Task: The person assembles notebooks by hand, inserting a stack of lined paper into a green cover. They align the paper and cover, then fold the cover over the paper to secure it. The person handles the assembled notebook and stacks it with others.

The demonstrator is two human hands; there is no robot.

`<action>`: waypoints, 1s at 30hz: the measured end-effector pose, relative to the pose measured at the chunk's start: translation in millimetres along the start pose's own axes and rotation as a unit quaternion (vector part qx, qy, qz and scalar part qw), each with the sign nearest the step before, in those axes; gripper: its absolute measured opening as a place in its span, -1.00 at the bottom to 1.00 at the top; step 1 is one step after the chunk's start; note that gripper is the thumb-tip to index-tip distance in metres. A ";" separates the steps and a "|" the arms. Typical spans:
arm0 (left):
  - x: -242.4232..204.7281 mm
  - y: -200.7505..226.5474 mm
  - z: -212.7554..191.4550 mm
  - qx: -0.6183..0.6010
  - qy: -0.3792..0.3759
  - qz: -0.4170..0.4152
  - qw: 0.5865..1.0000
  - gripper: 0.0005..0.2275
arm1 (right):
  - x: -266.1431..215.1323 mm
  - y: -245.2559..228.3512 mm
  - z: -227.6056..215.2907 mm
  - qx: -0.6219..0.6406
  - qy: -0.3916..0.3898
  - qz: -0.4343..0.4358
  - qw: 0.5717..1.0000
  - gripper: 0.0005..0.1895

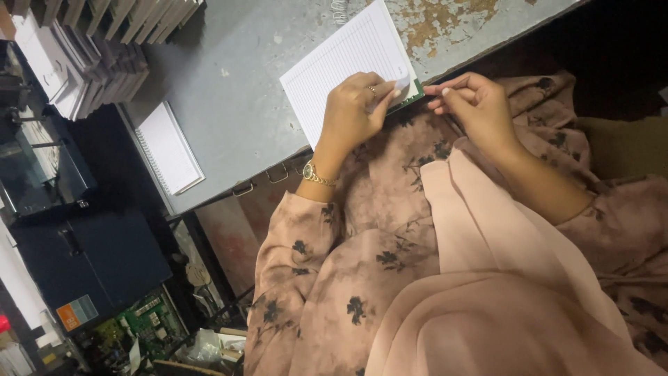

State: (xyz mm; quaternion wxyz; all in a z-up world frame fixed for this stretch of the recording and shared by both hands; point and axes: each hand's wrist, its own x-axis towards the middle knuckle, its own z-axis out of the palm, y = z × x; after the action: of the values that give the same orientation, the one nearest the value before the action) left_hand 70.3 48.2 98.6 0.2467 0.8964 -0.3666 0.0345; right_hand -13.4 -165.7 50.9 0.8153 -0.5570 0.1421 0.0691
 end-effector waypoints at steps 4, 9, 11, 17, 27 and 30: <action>-5.4 -7.6 9.3 -0.015 0.014 -0.024 1.000 -0.90 | -4.0 -6.5 3.0 -0.007 0.015 -0.034 0.999 -0.86; -7.5 -10.2 12.3 -0.002 0.017 -0.020 1.000 -0.91 | -9.9 -17.7 10.0 0.009 0.006 -0.038 0.999 -0.87; -7.4 -10.5 12.1 0.001 0.019 -0.013 1.000 -0.92 | -5.8 -9.4 7.9 0.017 -0.014 -0.031 0.999 -0.86; -5.4 -9.0 9.1 0.000 0.023 -0.004 1.000 -0.92 | 9.3 13.3 -4.9 0.071 -0.050 -0.005 0.996 -0.84; 0.3 4.7 -1.2 -0.005 0.002 0.012 1.000 -0.85 | 2.5 -8.1 1.6 -0.026 -0.051 0.017 0.998 -0.91; -1.3 1.9 1.6 0.000 0.015 0.016 1.000 -0.85 | 0.6 -8.3 5.4 -0.074 -0.051 -0.008 0.996 -0.92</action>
State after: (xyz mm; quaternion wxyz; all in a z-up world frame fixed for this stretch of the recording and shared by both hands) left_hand 68.0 47.1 97.7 0.2520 0.8898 -0.3770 0.0515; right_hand -9.8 -163.8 59.9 0.7787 -0.6125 0.0902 0.1013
